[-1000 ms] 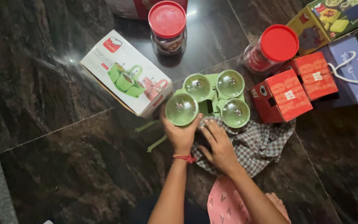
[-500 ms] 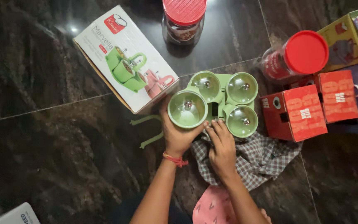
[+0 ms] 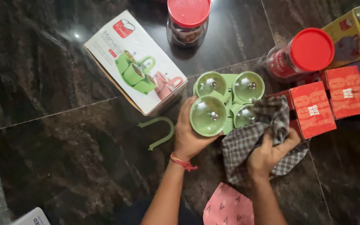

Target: The person wipes a green four-compartment container with a cloth, places it into its box, and then wipes a red-lidded jar before placing it into a separate box. The person is sitting on a tiled floor surrounded by various boxes and containers.

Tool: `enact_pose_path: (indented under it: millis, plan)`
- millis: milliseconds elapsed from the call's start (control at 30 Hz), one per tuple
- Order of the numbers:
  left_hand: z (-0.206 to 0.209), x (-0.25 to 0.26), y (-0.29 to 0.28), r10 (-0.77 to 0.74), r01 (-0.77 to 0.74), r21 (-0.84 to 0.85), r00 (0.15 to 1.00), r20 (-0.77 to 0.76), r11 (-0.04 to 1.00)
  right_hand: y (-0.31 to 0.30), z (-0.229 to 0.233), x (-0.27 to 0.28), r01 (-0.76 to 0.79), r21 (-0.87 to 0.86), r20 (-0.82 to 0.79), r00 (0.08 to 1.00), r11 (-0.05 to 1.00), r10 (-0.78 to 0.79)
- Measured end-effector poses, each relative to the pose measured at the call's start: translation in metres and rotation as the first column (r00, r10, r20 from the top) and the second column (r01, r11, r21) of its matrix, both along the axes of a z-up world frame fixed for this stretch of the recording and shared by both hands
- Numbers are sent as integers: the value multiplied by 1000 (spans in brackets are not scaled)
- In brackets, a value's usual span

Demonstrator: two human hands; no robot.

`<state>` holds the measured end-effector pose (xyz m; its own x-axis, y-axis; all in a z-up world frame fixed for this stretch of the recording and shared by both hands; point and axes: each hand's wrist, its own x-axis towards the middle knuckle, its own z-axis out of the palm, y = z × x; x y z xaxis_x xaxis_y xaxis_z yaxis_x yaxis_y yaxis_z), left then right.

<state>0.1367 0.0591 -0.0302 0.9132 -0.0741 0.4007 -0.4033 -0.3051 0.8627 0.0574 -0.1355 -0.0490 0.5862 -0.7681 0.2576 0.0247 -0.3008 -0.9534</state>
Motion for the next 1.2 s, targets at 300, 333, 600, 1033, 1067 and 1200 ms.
enact_pose_path:
  millis: [300,333,600,1033,1067,1200]
  plan:
    - [-6,-8,-10,-102,103,12,992,-70,995,53,68,33,-660,-312,-162,746,684,646]
    - [-7,-8,-9,-134,137,41,989,-57,990,55,74,35,-665,-336,-201,743,667,639]
    - [-18,-20,-24,-120,120,-15,988,-93,993,51,85,37,-631,-569,-330,762,527,556]
    - [3,-10,-16,-109,32,-375,976,-186,926,22,6,-30,-445,-55,-332,853,894,404]
    - [4,-11,-20,-166,57,-464,966,-199,884,13,10,-31,-395,-67,-347,870,916,350]
    - [-1,-16,-21,-297,158,-507,933,-205,847,-3,39,-26,-272,-63,-75,961,960,267]
